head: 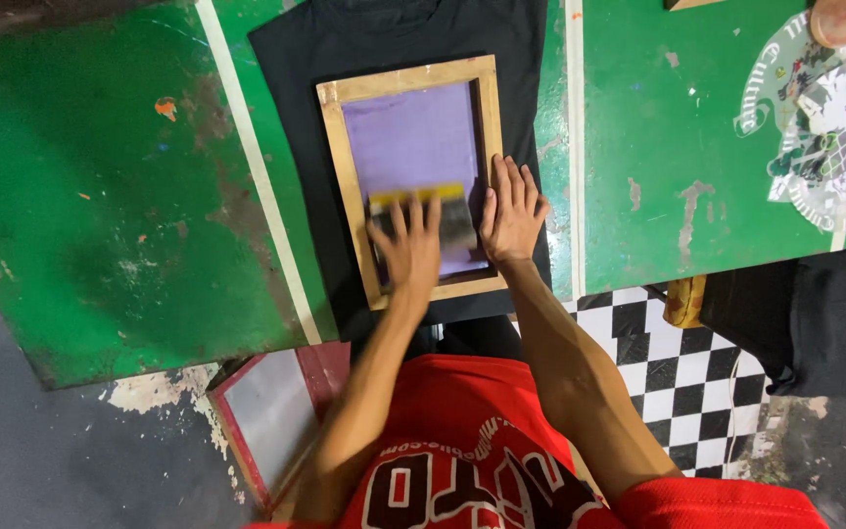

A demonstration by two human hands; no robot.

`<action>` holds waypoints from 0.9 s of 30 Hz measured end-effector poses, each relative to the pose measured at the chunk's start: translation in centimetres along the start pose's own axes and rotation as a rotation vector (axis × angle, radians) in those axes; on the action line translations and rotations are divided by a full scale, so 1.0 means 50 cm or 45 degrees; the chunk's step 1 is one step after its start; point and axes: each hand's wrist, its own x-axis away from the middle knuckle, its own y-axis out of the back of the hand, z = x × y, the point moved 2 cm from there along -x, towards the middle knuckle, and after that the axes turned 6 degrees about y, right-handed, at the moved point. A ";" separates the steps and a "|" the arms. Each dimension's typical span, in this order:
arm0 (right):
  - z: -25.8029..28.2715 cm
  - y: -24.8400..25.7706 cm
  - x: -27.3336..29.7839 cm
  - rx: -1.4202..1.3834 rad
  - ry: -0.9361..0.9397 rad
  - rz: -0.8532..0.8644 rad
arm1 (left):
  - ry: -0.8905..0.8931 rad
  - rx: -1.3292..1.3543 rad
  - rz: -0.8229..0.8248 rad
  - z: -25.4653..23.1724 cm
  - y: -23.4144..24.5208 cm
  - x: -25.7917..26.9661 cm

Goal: The person screen prints a design onto a black t-shirt using a wooden frame and squeegee. They then fold the printed t-shirt and place it aside before picking up another black t-shirt to repeat the process.

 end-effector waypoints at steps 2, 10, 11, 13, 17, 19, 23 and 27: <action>-0.005 0.002 0.000 0.008 0.000 0.007 | -0.018 0.115 0.092 -0.004 0.021 0.076; -0.011 -0.001 -0.009 0.044 0.004 -0.016 | -0.088 0.317 0.688 0.012 0.039 0.072; -0.012 -0.006 -0.004 0.024 0.004 0.011 | -0.089 0.262 0.675 0.018 0.061 0.037; -0.013 -0.011 0.002 0.004 -0.001 0.039 | -0.094 0.208 0.664 0.024 0.084 -0.047; -0.010 -0.010 0.002 -0.026 -0.025 0.040 | 0.016 0.224 0.541 0.022 0.056 -0.221; -0.010 -0.010 -0.001 -0.035 -0.037 0.047 | 0.040 0.153 0.546 0.021 0.032 -0.276; -0.011 -0.006 0.001 -0.037 -0.042 0.051 | 0.063 0.188 0.528 0.022 0.016 -0.282; -0.007 -0.006 -0.002 -0.017 -0.027 0.022 | 0.081 0.198 0.579 0.020 0.026 -0.216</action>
